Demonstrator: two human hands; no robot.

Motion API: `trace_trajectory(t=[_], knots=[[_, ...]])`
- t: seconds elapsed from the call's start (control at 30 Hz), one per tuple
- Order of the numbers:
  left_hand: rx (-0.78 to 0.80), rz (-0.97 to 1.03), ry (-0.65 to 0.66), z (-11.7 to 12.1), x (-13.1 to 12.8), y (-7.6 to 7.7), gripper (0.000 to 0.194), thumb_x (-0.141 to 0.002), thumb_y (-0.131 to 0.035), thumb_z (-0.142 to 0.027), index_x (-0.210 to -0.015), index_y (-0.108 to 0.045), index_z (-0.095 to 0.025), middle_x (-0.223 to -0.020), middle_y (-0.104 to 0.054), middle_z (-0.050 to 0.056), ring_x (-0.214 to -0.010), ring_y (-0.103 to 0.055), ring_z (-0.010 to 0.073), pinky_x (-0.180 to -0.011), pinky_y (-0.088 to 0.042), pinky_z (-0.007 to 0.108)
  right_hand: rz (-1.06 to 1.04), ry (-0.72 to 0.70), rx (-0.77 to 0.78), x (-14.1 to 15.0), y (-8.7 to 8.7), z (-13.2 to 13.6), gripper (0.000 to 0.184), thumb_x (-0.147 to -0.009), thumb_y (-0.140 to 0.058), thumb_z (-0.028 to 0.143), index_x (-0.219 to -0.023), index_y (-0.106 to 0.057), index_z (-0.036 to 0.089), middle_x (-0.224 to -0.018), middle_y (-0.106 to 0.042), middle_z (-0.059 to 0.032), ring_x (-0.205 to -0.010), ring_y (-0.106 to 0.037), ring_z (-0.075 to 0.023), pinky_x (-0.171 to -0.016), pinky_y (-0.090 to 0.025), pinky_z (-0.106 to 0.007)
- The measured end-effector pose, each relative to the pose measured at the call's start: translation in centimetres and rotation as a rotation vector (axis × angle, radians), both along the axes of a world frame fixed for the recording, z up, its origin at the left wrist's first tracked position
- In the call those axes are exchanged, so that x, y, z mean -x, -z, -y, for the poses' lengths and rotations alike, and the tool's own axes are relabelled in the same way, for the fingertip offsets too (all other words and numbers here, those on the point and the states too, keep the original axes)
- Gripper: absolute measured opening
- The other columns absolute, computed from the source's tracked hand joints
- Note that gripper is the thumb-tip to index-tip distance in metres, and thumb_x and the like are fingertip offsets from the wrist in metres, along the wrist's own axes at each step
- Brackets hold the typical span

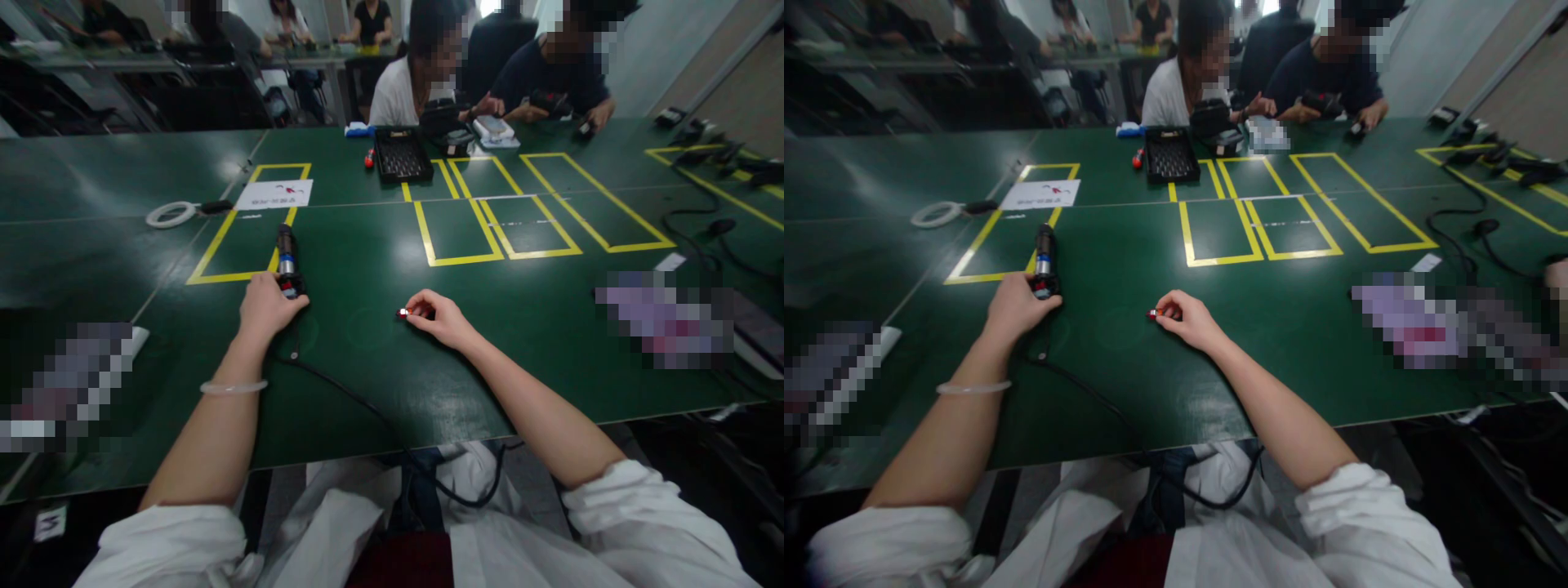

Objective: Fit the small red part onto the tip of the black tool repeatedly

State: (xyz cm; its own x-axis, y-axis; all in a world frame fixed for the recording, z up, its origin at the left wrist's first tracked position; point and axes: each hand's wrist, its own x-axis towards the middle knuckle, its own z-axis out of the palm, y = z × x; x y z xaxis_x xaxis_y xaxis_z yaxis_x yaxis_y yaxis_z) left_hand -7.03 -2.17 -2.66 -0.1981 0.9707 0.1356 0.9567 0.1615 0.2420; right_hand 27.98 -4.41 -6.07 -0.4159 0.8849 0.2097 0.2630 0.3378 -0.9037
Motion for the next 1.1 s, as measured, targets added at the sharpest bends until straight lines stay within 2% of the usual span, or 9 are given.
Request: trace_trajectory(t=[0.1, 0.27, 0.43, 0.6, 0.87, 0.97, 1.1], knots=[[-0.023, -0.042, 0.078, 0.5, -3.9, 0.3, 0.065, -0.073, -0.068, -0.047, -0.122, -0.052, -0.008, -0.118, -0.055, 0.019, -0.113, -0.054, 0.0343, -0.095, -0.048, 0.046, 0.007, 0.032, -0.03, -0.1, 0.1, -0.1, 0.015, -0.08, -0.066, 0.023, -0.094, -0.063, 0.017, -0.085, -0.064, -0.0025, -0.074, -0.059, -0.0138, -0.07, -0.047, -0.028], [-0.062, -0.013, 0.293, 2.2, -10.2, 0.6, 0.06, -0.076, -0.067, -0.044, -0.124, -0.05, -0.012, -0.12, -0.054, 0.016, -0.112, -0.054, 0.0314, -0.095, -0.049, 0.043, -0.015, 0.047, -0.031, -0.1, 0.3, -0.3, 0.015, -0.08, -0.065, 0.022, -0.094, -0.06, 0.018, -0.079, -0.061, -0.0002, -0.069, -0.056, -0.0128, -0.067, -0.045, -0.027], [-0.085, 0.036, 0.437, 4.0, -14.2, 0.7, 0.057, -0.078, -0.065, -0.039, -0.125, -0.048, -0.012, -0.119, -0.054, 0.015, -0.109, -0.055, 0.0308, -0.094, -0.05, 0.043, -0.026, 0.062, -0.077, -0.1, 0.1, -0.2, 0.013, -0.08, -0.063, 0.02, -0.091, -0.056, 0.019, -0.076, -0.058, 0.0018, -0.067, -0.054, -0.0122, -0.065, -0.044, -0.026], [-0.085, 0.059, 0.506, 5.1, -15.7, 0.6, 0.054, -0.078, -0.064, -0.036, -0.124, -0.048, -0.013, -0.117, -0.055, 0.015, -0.107, -0.055, 0.0306, -0.092, -0.049, 0.043, 0.008, 0.034, -0.157, 0.0, 0.1, -0.1, 0.008, -0.08, -0.061, 0.017, -0.085, -0.055, 0.019, -0.079, -0.055, 0.0012, -0.068, -0.053, -0.0125, -0.066, -0.043, -0.026], [-0.082, 0.056, 0.537, 5.2, -15.8, 0.7, 0.054, -0.079, -0.062, -0.037, -0.125, -0.048, -0.013, -0.119, -0.054, 0.015, -0.108, -0.055, 0.0303, -0.094, -0.048, 0.042, 0.082, 0.009, -0.233, 0.1, 0.2, 0.0, 0.005, -0.083, -0.065, 0.017, -0.088, -0.063, 0.019, -0.088, -0.055, -0.0021, -0.079, -0.055, -0.0152, -0.076, -0.046, -0.029], [-0.079, 0.051, 0.541, 5.2, -15.8, 0.7, 0.055, -0.079, -0.061, -0.038, -0.126, -0.048, -0.012, -0.118, -0.054, 0.016, -0.108, -0.055, 0.0306, -0.094, -0.048, 0.043, 0.078, 0.032, -0.219, 0.0, 0.0, 0.0, 0.005, -0.084, -0.066, 0.019, -0.089, -0.068, 0.019, -0.091, -0.058, -0.0035, -0.078, -0.056, -0.0152, -0.074, -0.047, -0.029], [-0.084, 0.053, 0.542, 5.4, -15.9, 0.8, 0.054, -0.08, -0.062, -0.037, -0.126, -0.048, -0.014, -0.119, -0.054, 0.016, -0.108, -0.054, 0.0308, -0.094, -0.048, 0.043, 0.083, 0.053, -0.157, -0.1, -0.3, 0.2, 0.007, -0.084, -0.066, 0.023, -0.089, -0.071, 0.02, -0.083, -0.065, -0.0027, -0.069, -0.058, -0.0141, -0.068, -0.047, -0.028]])
